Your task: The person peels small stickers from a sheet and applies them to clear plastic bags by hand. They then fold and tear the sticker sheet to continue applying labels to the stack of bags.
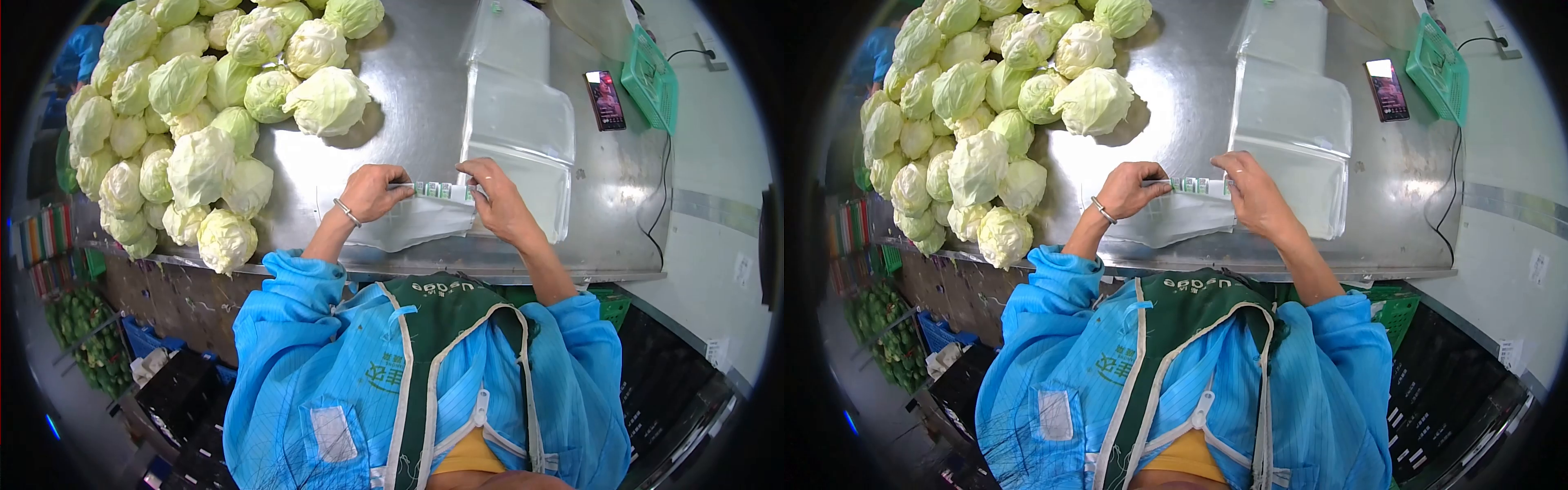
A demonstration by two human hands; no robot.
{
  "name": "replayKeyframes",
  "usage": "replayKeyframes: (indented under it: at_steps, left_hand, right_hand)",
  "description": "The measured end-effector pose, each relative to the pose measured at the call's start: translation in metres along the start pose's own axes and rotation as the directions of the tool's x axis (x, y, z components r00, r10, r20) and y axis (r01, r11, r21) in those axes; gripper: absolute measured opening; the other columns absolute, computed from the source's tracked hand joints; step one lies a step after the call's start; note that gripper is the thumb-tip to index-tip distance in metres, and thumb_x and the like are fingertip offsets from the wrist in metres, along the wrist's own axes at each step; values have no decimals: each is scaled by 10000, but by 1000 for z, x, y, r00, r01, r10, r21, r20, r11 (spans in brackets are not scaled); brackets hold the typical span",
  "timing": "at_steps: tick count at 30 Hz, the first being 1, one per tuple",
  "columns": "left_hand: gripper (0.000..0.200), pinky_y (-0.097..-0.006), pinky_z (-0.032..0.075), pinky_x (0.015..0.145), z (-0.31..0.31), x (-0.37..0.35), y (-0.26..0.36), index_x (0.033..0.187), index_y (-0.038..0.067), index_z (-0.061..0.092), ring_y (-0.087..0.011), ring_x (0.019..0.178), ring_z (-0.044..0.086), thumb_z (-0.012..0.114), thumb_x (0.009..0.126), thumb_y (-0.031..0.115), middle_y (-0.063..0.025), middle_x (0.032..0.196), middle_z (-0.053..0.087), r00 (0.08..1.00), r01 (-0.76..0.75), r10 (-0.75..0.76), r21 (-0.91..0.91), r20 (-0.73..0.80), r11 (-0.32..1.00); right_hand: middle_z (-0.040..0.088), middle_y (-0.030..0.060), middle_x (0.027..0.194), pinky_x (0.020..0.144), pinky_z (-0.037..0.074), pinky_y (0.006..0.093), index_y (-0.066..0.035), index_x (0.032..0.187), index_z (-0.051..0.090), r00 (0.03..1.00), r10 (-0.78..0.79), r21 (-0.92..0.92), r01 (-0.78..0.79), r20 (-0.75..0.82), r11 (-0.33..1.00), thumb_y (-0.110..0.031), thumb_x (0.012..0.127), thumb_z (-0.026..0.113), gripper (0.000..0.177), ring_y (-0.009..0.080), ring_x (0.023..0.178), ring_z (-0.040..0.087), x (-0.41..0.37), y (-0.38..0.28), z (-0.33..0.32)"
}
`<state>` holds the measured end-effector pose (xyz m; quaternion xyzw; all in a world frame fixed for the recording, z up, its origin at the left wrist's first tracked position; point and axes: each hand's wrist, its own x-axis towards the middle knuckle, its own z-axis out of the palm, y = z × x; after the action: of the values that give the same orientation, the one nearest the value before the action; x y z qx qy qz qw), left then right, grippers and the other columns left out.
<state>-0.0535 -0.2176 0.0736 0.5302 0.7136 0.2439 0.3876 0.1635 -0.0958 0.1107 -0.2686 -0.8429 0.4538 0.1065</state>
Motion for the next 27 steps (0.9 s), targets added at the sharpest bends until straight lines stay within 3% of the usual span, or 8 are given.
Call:
replayKeyframes:
  at_steps: [3,6,9,15,21,24,25,27]
  left_hand:
    - [193,-325,492,669,0,0,0,896,56,695,-222,694,633,696,801,224,-102,781,682,1000,11,-11,-24,9,1000]
    - [194,-323,489,669,2,1,0,898,47,692,-219,689,628,691,803,216,-108,782,680,1000,0,0,-22,12,1000]
    - [215,-361,494,692,6,4,-3,877,57,693,-269,735,646,685,787,251,-126,799,684,999,20,-18,-69,26,997]
    - [205,-339,493,692,19,14,-23,864,45,701,-233,715,640,696,781,233,-120,786,684,994,99,-86,-203,73,974]
    - [206,-312,495,695,31,18,-56,863,28,709,-189,703,628,714,776,215,-103,781,686,978,183,-140,-311,156,933]
    - [208,-325,497,704,29,15,-54,863,40,710,-211,714,639,709,774,228,-110,796,689,975,192,-151,-287,160,938]
    - [203,-320,495,699,26,14,-47,873,36,704,-210,709,638,698,785,219,-109,793,689,982,155,-128,-211,138,965]
    - [191,-311,492,689,19,10,-28,893,29,690,-207,698,635,677,808,200,-106,786,688,992,79,-73,-53,102,995]
  right_hand:
    - [511,161,1193,904,455,391,-34,1173,546,998,-31,2,32,-49,999,131,778,489,432,341,1091,532,-4,6,8]
    - [521,157,1159,832,487,342,-31,1150,558,987,-83,-74,74,-140,995,157,778,497,421,285,1018,570,-5,9,15]
    - [520,158,1158,829,490,338,-26,1130,559,966,-125,-134,96,-227,986,161,770,495,411,303,1011,570,-4,16,23]
    - [540,166,1105,802,495,329,-21,1084,579,939,-157,-171,108,-306,979,155,761,516,373,300,1001,573,-9,32,39]
    - [566,112,1089,826,478,288,-16,1096,589,962,-34,288,114,-270,951,88,830,554,288,160,937,565,-19,20,40]
    - [570,96,1106,851,461,268,-29,1144,589,974,214,592,-127,-79,796,53,846,586,310,119,908,541,-15,27,27]
    - [589,135,1135,884,462,314,-50,1137,613,966,255,496,-208,-28,843,-70,854,611,284,169,917,580,-9,30,21]
    - [597,136,1152,907,455,336,-62,1176,599,962,266,273,-273,62,923,-157,873,596,318,201,931,589,4,28,8]
